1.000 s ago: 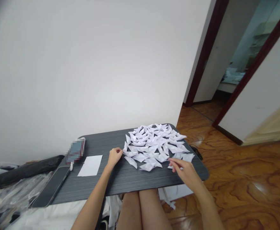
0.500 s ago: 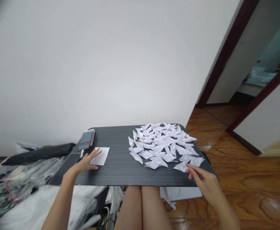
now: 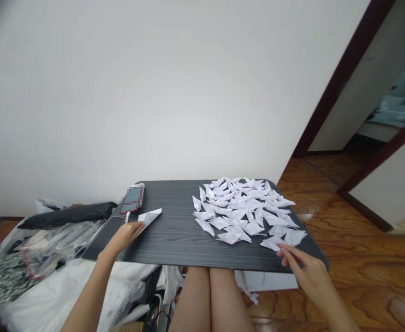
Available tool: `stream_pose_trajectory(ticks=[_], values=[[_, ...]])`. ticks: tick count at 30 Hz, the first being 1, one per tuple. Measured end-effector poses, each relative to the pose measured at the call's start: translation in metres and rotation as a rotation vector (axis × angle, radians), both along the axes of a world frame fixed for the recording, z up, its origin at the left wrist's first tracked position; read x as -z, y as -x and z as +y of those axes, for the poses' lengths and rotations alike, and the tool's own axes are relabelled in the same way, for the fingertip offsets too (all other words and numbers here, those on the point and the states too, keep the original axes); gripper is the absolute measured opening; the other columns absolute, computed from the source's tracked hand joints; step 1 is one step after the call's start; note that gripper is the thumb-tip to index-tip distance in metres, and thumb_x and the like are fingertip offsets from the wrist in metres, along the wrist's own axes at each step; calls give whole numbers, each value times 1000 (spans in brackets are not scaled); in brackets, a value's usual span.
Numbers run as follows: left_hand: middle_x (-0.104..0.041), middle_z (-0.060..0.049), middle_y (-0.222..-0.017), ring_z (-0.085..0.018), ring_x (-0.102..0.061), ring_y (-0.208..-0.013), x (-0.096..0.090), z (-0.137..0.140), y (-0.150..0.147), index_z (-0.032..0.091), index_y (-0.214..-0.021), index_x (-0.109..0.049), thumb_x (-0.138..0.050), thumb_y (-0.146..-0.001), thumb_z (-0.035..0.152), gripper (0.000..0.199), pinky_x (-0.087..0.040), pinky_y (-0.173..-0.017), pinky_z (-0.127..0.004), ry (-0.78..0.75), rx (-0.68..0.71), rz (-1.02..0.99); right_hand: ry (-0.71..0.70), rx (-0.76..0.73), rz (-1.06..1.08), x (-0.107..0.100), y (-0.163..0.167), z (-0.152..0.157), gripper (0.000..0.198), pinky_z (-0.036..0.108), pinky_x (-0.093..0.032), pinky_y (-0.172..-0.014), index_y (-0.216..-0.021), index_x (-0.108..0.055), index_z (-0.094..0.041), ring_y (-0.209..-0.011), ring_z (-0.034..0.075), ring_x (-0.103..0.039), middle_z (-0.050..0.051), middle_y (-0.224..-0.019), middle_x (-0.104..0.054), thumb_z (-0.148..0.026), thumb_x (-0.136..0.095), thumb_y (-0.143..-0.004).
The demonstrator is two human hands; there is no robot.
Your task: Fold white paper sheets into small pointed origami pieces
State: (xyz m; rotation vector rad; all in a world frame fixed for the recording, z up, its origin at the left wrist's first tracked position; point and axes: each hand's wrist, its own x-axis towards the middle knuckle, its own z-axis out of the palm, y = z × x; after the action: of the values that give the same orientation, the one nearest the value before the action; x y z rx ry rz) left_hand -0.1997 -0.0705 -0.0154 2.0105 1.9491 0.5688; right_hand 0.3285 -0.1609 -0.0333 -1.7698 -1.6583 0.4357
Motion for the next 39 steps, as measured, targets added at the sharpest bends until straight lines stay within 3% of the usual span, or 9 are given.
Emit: stream_pose_trajectory(ticks=[3, 6, 11, 13, 17, 24, 31, 36, 39], values=[[-70, -8, -74, -22, -63, -71, 0, -3, -15, 15, -76, -67, -51, -72, 41, 30, -47, -70, -29, -36, -30, -177, -22, -40, 30, -1, 9, 5, 43, 24, -49, -54, -89, -67, -17, -57, 17, -62, 5, -62, -66, -51, -45, -75], [-70, -9, -77, -22, -63, -69, -2, -4, -47, 11, -78, -67, -60, -66, 42, 34, -49, -63, -29, -79, -117, -712, -6, -117, 127, -7, 37, 15, 41, 26, -50, -58, -87, -68, -16, -61, 19, -63, 6, -64, -67, -50, -48, -75], [-70, -7, -69, -18, -62, -60, -11, -6, -124, 10, -74, -68, -67, -61, 36, 29, -48, -55, -25, -24, -74, -1098, 133, -347, 547, -28, 110, 45, 41, 34, -51, -76, -101, -62, -15, -86, 22, -63, 12, -99, -66, -45, -52, -76], [-69, -7, -66, -16, -62, -57, -13, -6, -152, 9, -71, -68, -67, -62, 34, 26, -46, -52, -23, 10, -23, -1149, 186, -437, 693, -34, 133, 63, 44, 36, -50, -78, -106, -60, -16, -91, 23, -62, 12, -107, -63, -44, -56, -73], [-69, -6, -64, -14, -61, -55, -14, 5, -186, 9, -71, -67, -68, -61, 32, 25, -45, -50, -21, 36, -6, -1205, 210, -450, 912, -40, 150, 100, 47, 38, -51, -74, -100, -63, -12, -78, 23, -65, 12, -90, -69, -43, -65, -65], [-64, -1, -55, -11, -57, -45, -26, 64, -198, 10, -76, -62, -68, -61, 33, 28, -42, -43, -18, -117, 46, -1187, 167, -485, 935, -41, 148, 162, 42, 36, -52, -63, -99, -64, -12, -61, 21, -66, 7, -74, -71, -33, -69, -62], [-60, -1, -57, -9, -53, -47, -38, 112, -175, 11, -73, -64, -65, -64, 29, 21, -43, -47, -19, 68, 386, -1179, -12, -529, 821, -50, 144, 207, 18, 32, -47, -75, -80, -71, -17, -80, 20, -64, 5, -84, -71, -21, -64, -63], [-62, -6, -75, -10, -55, -63, -31, 113, -172, 10, -76, -64, -62, -69, 31, 23, -44, -53, -17, 263, 514, -1148, 109, -680, 711, -51, 147, 202, 19, 28, -48, -64, -80, -71, -16, -70, 18, -64, 6, -77, -70, -19, -59, -66], [-61, -2, -73, -9, -55, -54, -25, 105, -183, 14, -85, -57, -68, -64, 28, 28, -42, -47, -16, 398, 513, -1177, 110, -738, 683, -52, 147, 196, 25, 28, -48, -66, -93, -68, -15, -75, 18, -63, 7, -84, -69, -22, -58, -70]])
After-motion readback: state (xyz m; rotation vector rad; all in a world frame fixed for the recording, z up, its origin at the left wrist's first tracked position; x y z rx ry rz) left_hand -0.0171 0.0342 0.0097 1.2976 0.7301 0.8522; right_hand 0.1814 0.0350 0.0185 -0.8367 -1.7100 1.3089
